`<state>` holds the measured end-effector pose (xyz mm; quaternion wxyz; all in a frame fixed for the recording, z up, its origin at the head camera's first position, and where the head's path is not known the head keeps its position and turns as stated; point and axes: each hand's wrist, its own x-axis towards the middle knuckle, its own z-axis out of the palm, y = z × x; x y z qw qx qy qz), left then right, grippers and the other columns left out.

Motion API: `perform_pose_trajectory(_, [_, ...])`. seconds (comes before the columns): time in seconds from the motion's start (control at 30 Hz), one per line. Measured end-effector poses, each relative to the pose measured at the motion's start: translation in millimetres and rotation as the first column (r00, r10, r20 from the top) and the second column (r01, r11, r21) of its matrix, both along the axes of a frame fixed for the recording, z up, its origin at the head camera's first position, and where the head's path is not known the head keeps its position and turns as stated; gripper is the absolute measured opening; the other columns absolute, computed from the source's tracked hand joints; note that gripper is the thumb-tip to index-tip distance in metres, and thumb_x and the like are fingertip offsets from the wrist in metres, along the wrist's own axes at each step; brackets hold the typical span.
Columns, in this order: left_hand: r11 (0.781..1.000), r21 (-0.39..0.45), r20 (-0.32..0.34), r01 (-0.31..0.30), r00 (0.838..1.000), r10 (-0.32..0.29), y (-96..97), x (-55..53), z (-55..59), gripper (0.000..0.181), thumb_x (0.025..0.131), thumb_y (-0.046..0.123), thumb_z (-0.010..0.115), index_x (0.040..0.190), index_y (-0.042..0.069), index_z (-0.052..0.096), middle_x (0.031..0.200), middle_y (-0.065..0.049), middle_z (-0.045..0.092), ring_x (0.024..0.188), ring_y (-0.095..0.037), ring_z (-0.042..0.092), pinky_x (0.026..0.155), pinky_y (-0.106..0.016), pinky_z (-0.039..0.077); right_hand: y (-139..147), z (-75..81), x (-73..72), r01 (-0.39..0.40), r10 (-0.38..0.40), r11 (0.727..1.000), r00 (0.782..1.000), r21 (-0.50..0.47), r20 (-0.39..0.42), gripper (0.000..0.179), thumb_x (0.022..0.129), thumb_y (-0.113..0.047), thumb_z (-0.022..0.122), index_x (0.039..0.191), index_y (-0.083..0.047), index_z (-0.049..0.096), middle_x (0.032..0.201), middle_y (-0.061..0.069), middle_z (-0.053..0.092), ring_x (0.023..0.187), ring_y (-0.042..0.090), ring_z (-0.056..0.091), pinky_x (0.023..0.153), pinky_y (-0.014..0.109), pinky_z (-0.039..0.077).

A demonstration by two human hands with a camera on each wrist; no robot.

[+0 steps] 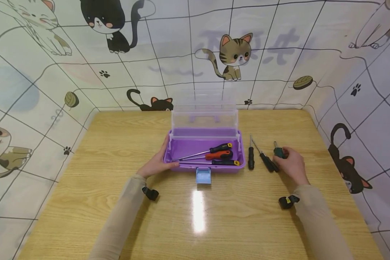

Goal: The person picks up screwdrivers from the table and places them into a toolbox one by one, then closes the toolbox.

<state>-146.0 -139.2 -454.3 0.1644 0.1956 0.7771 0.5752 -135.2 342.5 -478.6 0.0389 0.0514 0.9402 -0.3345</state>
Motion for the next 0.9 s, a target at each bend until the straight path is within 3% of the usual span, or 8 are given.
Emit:
perform_pose_trajectory(0.2, [1.000,0.000,0.005,-0.003,1.000,0.003,0.6,1.3,0.3,0.120,0.081,0.009,0.077,0.151,0.030,-0.018,0.160,-0.004,-0.010,0.144,-0.035,0.010,0.113,-0.049,0.014,1.1,-1.0,2.6,0.008,-0.008,1.000,0.999,-0.004,-0.033,0.056,0.095,-0.021,0.057,0.130,0.020,0.042,0.123,0.041,0.047,0.104,0.053,0.049,0.083,0.060,0.045])
perform_pose_trajectory(0.63, [1.000,-0.012,0.010,-0.015,1.000,0.015,1.6,4.5,3.1,0.120,0.081,0.008,0.078,0.151,0.031,-0.017,0.160,-0.006,-0.010,0.142,-0.040,0.015,0.113,-0.051,0.016,-2.2,6.5,0.8,0.048,-0.049,0.995,0.999,-0.088,-0.007,0.059,0.097,-0.023,0.053,0.140,0.014,0.037,0.131,0.040,0.042,0.115,0.053,0.043,0.090,0.062,0.040])
perform_pose_trajectory(0.9, [0.998,0.063,-0.001,0.004,1.000,-0.004,0.6,-1.7,-2.8,0.122,0.078,0.006,0.078,0.153,0.026,-0.016,0.160,-0.010,-0.009,0.139,-0.045,0.021,0.113,-0.051,0.018,-9.8,15.5,-1.1,0.041,-0.044,0.992,0.999,-0.119,-0.027,0.058,0.098,-0.026,0.053,0.142,0.010,0.038,0.131,0.038,0.043,0.119,0.053,0.040,0.091,0.062,0.039])
